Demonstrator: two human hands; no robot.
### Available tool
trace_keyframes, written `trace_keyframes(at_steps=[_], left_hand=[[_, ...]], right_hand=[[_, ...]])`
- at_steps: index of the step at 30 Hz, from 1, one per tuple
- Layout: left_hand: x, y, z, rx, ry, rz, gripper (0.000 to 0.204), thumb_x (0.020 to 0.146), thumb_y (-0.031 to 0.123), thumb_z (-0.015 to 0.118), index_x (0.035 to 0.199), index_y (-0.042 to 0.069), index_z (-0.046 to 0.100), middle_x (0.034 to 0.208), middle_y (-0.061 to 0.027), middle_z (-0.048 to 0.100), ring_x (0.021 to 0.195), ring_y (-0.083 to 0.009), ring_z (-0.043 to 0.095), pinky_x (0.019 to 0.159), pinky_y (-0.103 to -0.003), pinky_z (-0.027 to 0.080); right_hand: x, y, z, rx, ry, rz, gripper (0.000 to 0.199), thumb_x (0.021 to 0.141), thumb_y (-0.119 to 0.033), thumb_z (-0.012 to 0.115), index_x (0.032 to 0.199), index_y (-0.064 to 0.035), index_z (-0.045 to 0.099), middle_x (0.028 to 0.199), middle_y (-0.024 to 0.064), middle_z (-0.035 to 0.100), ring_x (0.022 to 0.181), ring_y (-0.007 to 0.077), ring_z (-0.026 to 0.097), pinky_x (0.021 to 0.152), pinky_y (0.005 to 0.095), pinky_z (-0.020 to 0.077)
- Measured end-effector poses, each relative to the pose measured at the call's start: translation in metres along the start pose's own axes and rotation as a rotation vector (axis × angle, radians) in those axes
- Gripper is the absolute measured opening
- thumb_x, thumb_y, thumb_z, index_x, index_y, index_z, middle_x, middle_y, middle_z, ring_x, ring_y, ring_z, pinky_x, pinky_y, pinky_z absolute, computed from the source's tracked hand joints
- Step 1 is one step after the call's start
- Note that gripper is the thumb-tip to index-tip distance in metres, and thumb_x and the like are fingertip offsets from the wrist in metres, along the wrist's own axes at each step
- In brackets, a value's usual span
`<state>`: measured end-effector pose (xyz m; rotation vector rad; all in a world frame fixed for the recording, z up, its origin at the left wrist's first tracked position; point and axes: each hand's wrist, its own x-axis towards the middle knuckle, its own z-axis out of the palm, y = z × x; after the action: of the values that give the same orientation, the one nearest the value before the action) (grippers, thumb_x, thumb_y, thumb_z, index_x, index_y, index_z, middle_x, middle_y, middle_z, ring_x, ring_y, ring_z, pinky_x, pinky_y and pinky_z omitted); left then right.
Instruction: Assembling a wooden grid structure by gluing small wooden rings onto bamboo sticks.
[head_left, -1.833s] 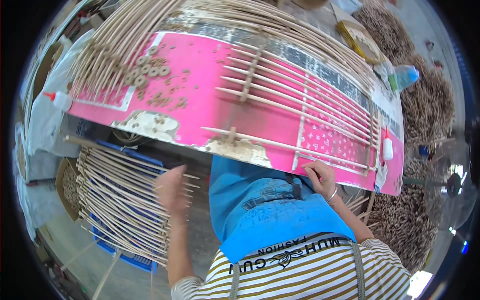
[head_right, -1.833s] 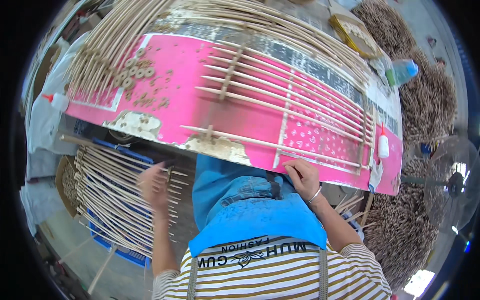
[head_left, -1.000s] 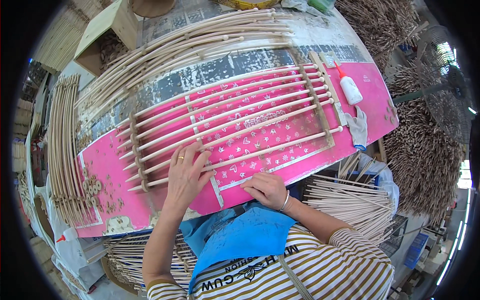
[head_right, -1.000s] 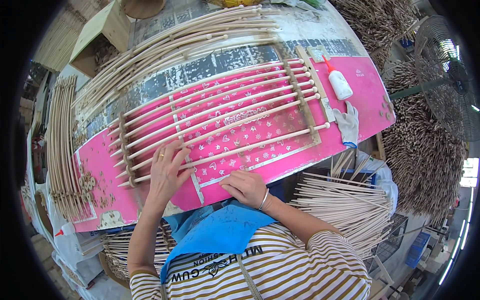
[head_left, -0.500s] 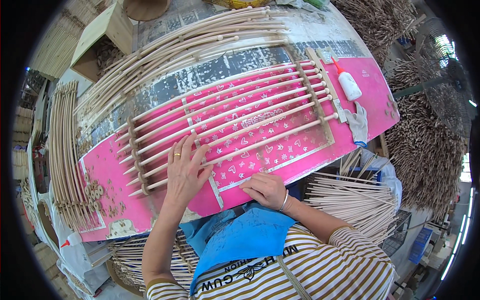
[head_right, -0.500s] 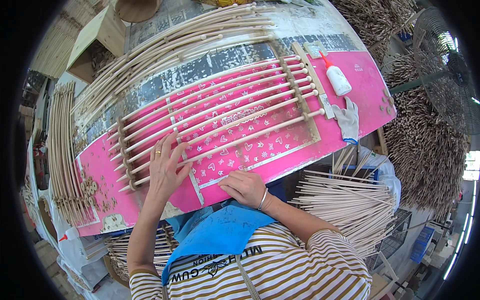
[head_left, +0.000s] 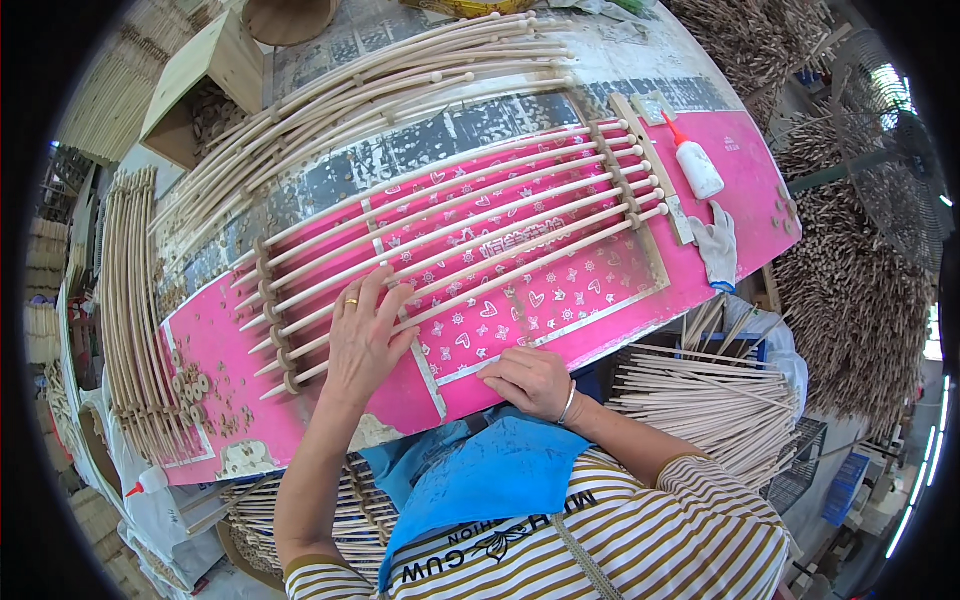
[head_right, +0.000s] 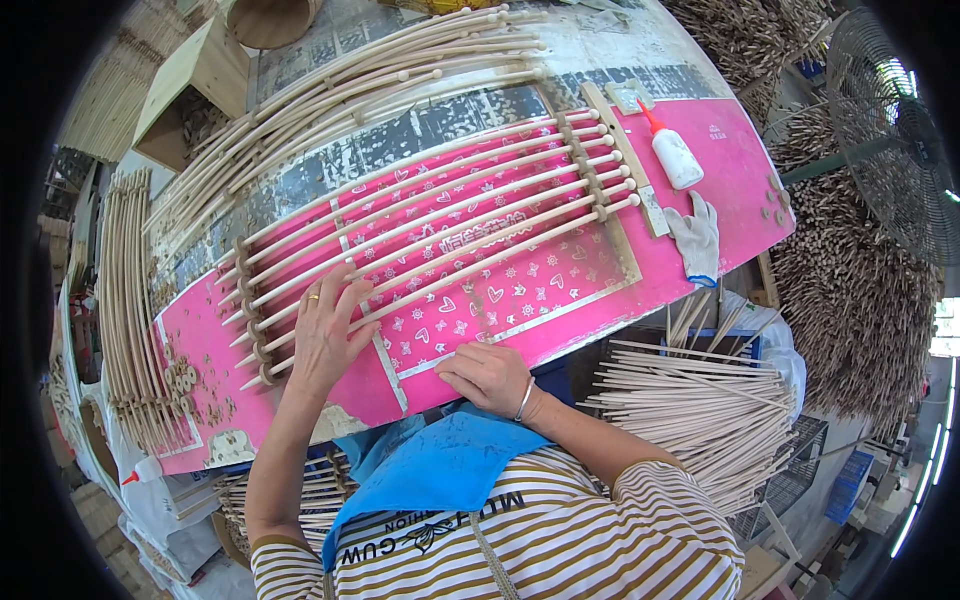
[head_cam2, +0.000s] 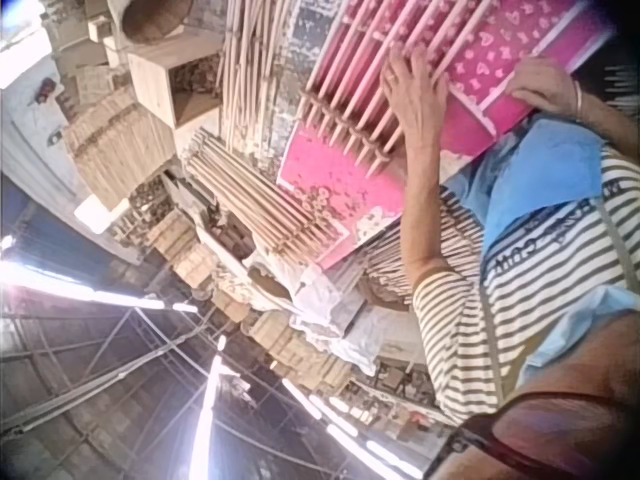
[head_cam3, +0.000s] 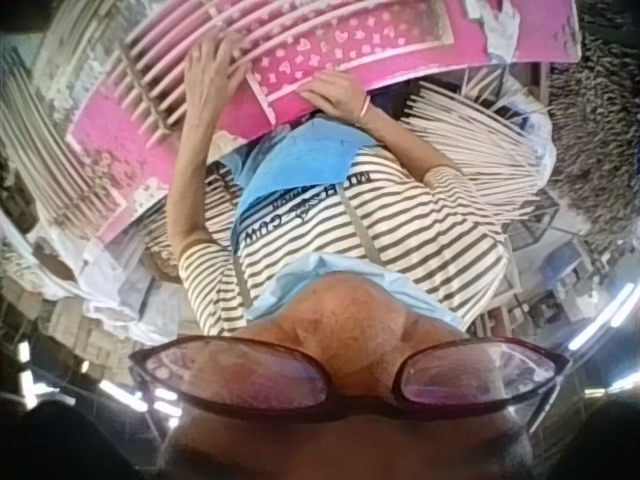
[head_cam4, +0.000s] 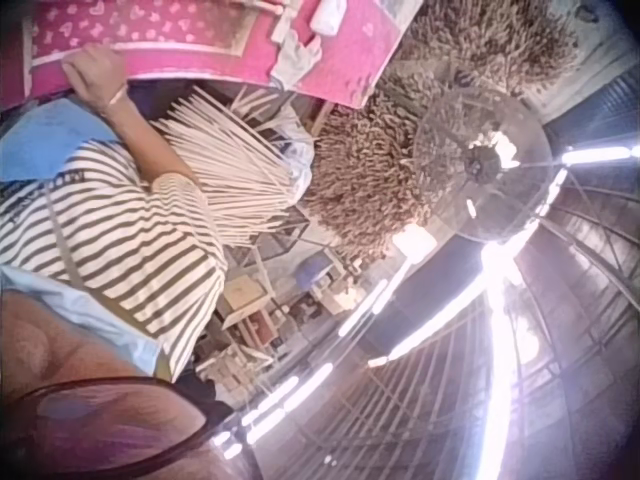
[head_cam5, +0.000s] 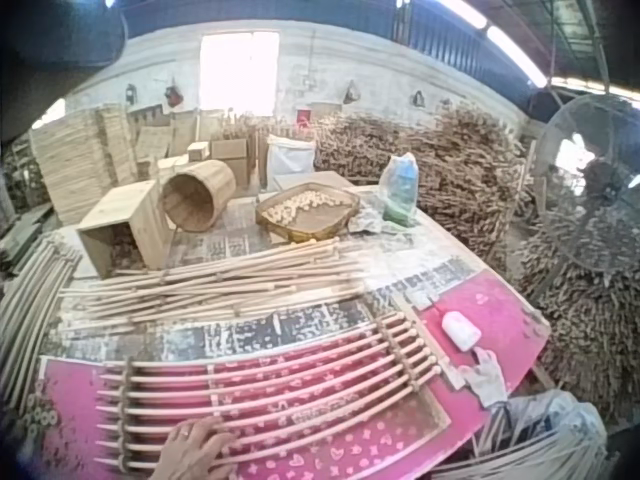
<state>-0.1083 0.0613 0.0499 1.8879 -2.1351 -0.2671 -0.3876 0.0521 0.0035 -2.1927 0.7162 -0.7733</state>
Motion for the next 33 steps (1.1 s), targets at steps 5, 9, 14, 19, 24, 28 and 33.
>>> trace_keyframes(at_steps=[5,9,14,19,24,28,33], left_hand=[[0.004,-0.005,0.003,0.035,0.031,0.193,0.046,0.081,0.020,0.082,0.125,0.016,0.067,0.139,-0.0057,0.057,0.140,-0.0309,0.048,0.122,-0.053,0.033],[0.010,-0.009,-0.002,0.071,-0.023,0.251,0.039,0.083,0.022,0.080,0.119,0.016,0.068,0.133,-0.0038,0.059,0.141,-0.0296,0.048,0.122,-0.054,0.033],[0.009,-0.009,0.004,0.062,-0.019,0.224,0.033,0.084,0.024,0.079,0.114,0.016,0.069,0.125,-0.0031,0.062,0.136,-0.0303,0.051,0.115,-0.052,0.039],[0.013,-0.011,0.006,-0.167,0.005,0.207,0.017,0.080,0.020,0.081,0.093,0.012,0.073,0.110,-0.0014,0.065,0.121,-0.0288,0.057,0.101,-0.047,0.047],[0.020,-0.005,0.003,-0.250,0.039,0.197,0.017,0.076,0.018,0.084,0.089,0.011,0.075,0.106,-0.0012,0.067,0.117,-0.0278,0.059,0.096,-0.046,0.049],[0.004,0.001,-0.022,-0.220,0.071,0.176,0.021,0.075,0.018,0.084,0.095,0.011,0.079,0.108,-0.0015,0.068,0.115,-0.0275,0.060,0.094,-0.045,0.050],[-0.063,-0.002,-0.067,-0.180,0.274,0.058,0.020,0.077,0.018,0.082,0.095,0.013,0.075,0.105,-0.0011,0.066,0.115,-0.0289,0.061,0.095,-0.045,0.049]], right_hand=[[0.000,0.000,0.000,0.006,0.002,0.000,0.008,0.092,-0.013,0.074,0.098,-0.0071,0.075,0.080,0.0069,0.067,0.072,0.0230,0.067,0.062,0.0360,0.0526],[0.000,-0.001,-0.004,-0.016,-0.048,0.023,0.010,0.094,-0.015,0.073,0.100,-0.0073,0.074,0.085,0.0072,0.069,0.078,0.0239,0.069,0.066,0.0361,0.0558],[-0.002,-0.002,-0.001,-0.020,-0.048,0.026,0.010,0.094,-0.015,0.073,0.100,-0.0076,0.074,0.085,0.0068,0.068,0.078,0.0235,0.069,0.066,0.0358,0.0556],[-0.002,-0.002,-0.001,-0.011,-0.019,0.010,0.009,0.091,-0.012,0.076,0.098,-0.0064,0.075,0.081,0.0077,0.068,0.073,0.0233,0.068,0.062,0.0356,0.0533],[-0.002,0.003,-0.006,-0.031,-0.017,0.013,0.009,0.092,-0.014,0.074,0.099,-0.0073,0.075,0.083,0.0068,0.068,0.075,0.0230,0.069,0.064,0.0354,0.0543],[0.005,0.003,-0.003,-0.002,-0.056,-0.005,0.010,0.093,-0.015,0.073,0.101,-0.0082,0.074,0.086,0.0061,0.069,0.078,0.0235,0.069,0.066,0.0362,0.0554],[0.000,0.005,0.007,-0.046,-0.077,0.039,0.006,0.091,-0.009,0.076,0.097,-0.0064,0.076,0.084,0.0128,0.071,0.074,0.0320,0.067,0.065,0.0414,0.0520]])
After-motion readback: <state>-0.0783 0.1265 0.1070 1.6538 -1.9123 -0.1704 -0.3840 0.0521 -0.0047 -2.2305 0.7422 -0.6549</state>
